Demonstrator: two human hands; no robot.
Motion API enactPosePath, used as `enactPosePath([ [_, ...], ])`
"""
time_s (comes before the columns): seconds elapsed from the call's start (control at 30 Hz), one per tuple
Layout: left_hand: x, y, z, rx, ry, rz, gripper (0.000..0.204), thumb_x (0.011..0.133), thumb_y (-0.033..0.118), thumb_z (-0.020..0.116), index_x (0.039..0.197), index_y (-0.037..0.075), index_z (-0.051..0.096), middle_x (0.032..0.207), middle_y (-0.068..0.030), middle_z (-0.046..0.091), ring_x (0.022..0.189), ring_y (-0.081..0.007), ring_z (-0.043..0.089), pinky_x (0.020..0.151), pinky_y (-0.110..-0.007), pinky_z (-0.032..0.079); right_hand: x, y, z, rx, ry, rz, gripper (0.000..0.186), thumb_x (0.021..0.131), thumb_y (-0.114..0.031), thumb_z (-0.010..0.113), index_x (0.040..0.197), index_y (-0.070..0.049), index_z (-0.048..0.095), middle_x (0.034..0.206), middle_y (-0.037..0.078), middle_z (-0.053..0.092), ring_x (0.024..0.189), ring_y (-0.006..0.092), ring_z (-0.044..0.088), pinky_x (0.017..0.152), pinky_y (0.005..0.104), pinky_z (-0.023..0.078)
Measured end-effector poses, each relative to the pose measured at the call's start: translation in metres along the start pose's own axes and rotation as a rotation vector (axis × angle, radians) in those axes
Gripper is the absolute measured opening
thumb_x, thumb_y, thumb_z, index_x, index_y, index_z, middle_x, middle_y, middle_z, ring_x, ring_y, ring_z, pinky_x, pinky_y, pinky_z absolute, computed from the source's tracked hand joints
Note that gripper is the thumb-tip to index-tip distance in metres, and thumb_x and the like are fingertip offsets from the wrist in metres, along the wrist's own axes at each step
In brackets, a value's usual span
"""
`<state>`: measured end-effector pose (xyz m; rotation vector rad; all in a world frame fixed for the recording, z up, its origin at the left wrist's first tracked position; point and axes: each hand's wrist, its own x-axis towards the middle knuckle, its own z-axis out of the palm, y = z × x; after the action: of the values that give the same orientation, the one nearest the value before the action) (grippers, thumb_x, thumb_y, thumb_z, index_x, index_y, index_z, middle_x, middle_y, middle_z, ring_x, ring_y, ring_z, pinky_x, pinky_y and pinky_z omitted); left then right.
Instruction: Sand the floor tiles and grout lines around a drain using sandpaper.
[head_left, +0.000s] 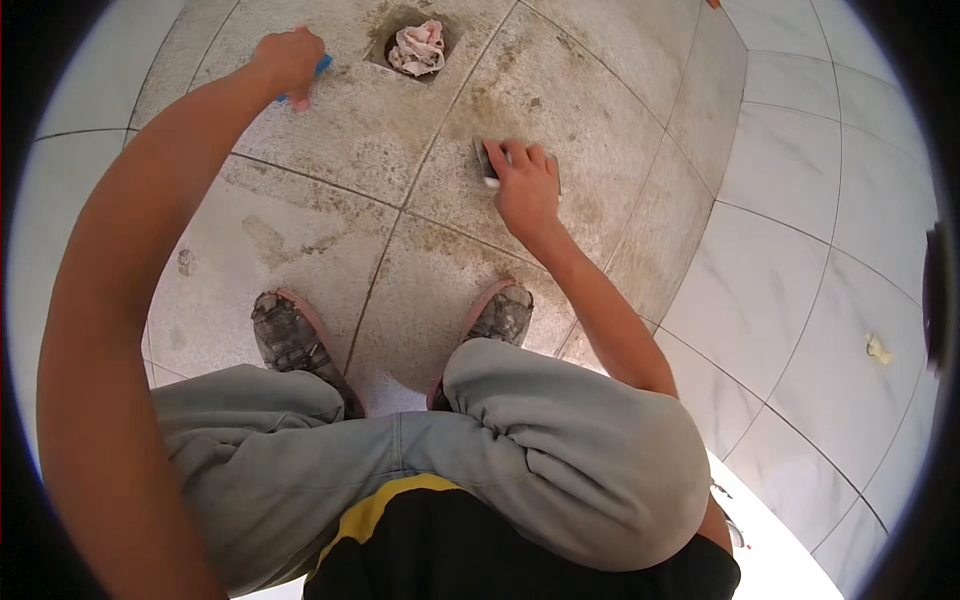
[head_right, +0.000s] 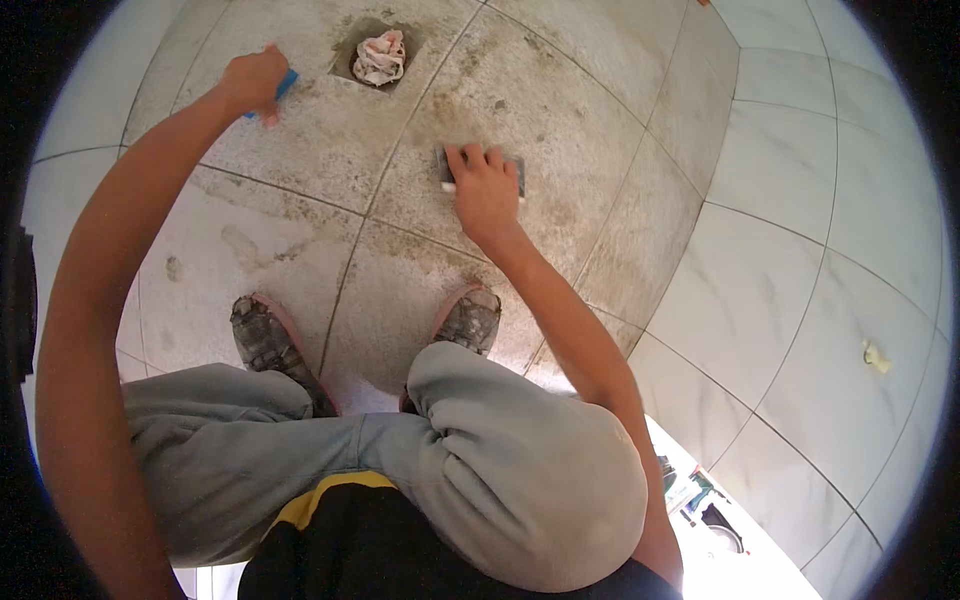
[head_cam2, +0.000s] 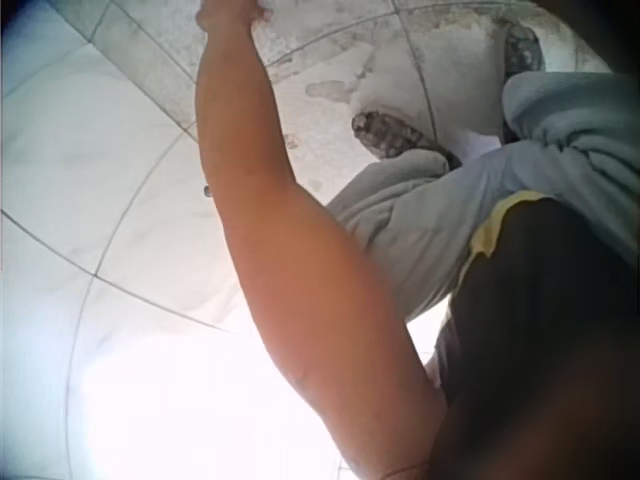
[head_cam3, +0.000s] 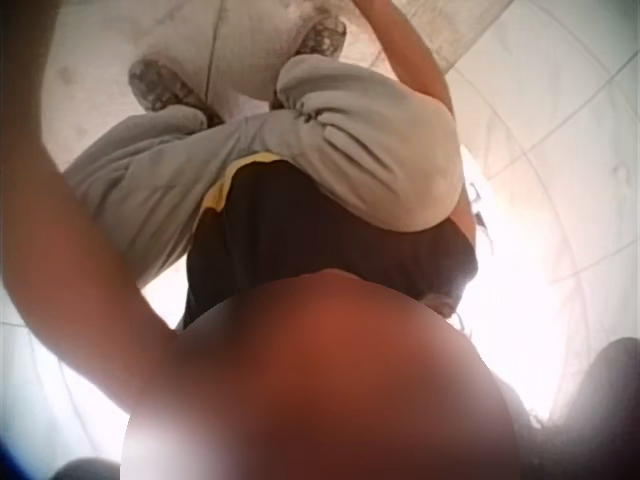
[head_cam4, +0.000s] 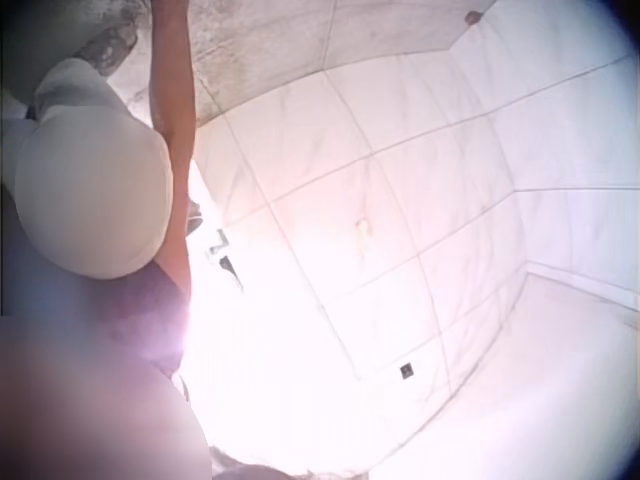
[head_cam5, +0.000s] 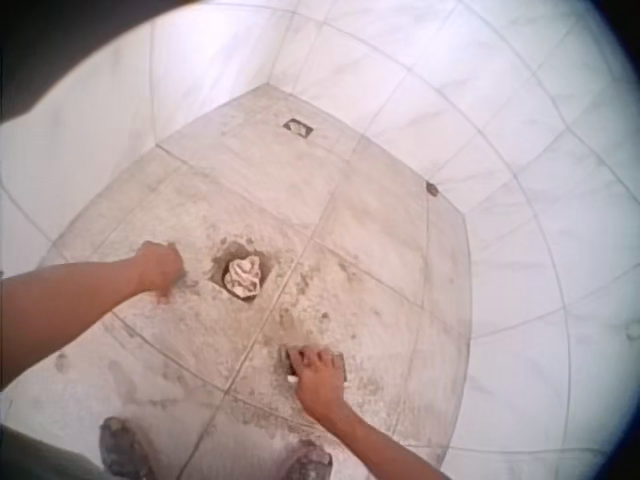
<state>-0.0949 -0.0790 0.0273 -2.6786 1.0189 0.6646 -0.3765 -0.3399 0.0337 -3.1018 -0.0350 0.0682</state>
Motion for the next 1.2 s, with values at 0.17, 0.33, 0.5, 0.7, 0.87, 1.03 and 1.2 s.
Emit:
enactPosePath([
  [0.17,0.005,0.002,0.003,0.046,0.04,-0.01,0.082,0.045,0.021,0.095,0.111,-0.009,0.057,0.105,-0.0219,0.068,0.101,-0.0365,0.067,0.08,-0.042,0.055,-0.121,-0.011,-0.006,0.127,-0.105,-0.199,0.046,0.081,-0.009,0.055,0.126,-0.014,0.058,0.11,0.006,0.056,0.097,0.0261,0.053,0.081,0.0404,0.04],
  [0.33,0.01,0.0,0.003,0.143,-0.108,0.03,0.079,0.047,0.024,0.096,0.115,-0.001,0.063,0.116,-0.0199,0.066,0.103,-0.0341,0.067,0.082,-0.042,0.056,-0.07,-0.025,-0.006,0.176,-0.143,-0.053,0.054,0.079,-0.008,0.059,0.133,-0.014,0.057,0.118,0.006,0.056,0.103,0.0255,0.052,0.087,0.042,0.04],
  [0.5,0.002,0.007,-0.004,0.097,-0.043,-0.059,0.074,0.05,0.028,0.096,0.11,0.0,0.063,0.114,-0.0193,0.066,0.106,-0.0343,0.066,0.084,-0.043,0.055,-0.083,-0.05,0.012,0.124,-0.16,-0.189,0.051,0.083,-0.008,0.055,0.133,-0.018,0.053,0.116,0.008,0.054,0.106,0.0273,0.053,0.09,0.0497,0.042],
  [0.7,0.027,0.017,-0.027,-0.039,0.072,-0.187,0.086,0.055,0.035,0.093,0.122,-0.001,0.053,0.118,-0.0188,0.065,0.11,-0.0331,0.065,0.086,-0.044,0.055,0.024,-0.002,-0.001,0.036,-0.142,0.035,0.034,0.086,-0.009,0.052,0.118,-0.016,0.059,0.107,0.01,0.059,0.101,0.0294,0.059,0.087,0.0484,0.047],
  [0.87,0.033,-0.009,0.002,-0.081,0.163,-0.146,0.088,0.055,0.034,0.093,0.124,0.001,0.052,0.118,-0.0155,0.065,0.111,-0.0324,0.064,0.088,-0.044,0.054,0.022,-0.008,0.013,-0.095,-0.102,-0.134,0.034,0.084,-0.01,0.054,0.117,-0.016,0.063,0.101,0.01,0.061,0.095,0.0287,0.062,0.075,0.0501,0.052],
  [1.03,0.033,0.013,-0.015,-0.077,0.002,-0.147,0.114,0.053,0.035,0.094,0.141,-0.007,0.033,0.124,-0.0205,0.061,0.116,-0.0339,0.06,0.091,-0.042,0.052,0.042,0.0,0.013,-0.051,-0.123,-0.097,0.037,0.082,-0.006,0.056,0.117,-0.013,0.063,0.101,0.01,0.062,0.09,0.0301,0.062,0.074,0.0454,0.053],
  [1.2,0.035,0.016,-0.023,-0.088,0.053,-0.106,0.069,0.055,0.029,0.094,0.111,0.004,0.064,0.118,-0.0137,0.065,0.108,-0.0328,0.065,0.085,-0.045,0.055,0.057,0.022,0.002,-0.021,-0.165,-0.074,0.034,0.083,-0.005,0.056,0.115,-0.013,0.064,0.1,0.011,0.063,0.09,0.0306,0.062,0.073,0.0462,0.053],
])
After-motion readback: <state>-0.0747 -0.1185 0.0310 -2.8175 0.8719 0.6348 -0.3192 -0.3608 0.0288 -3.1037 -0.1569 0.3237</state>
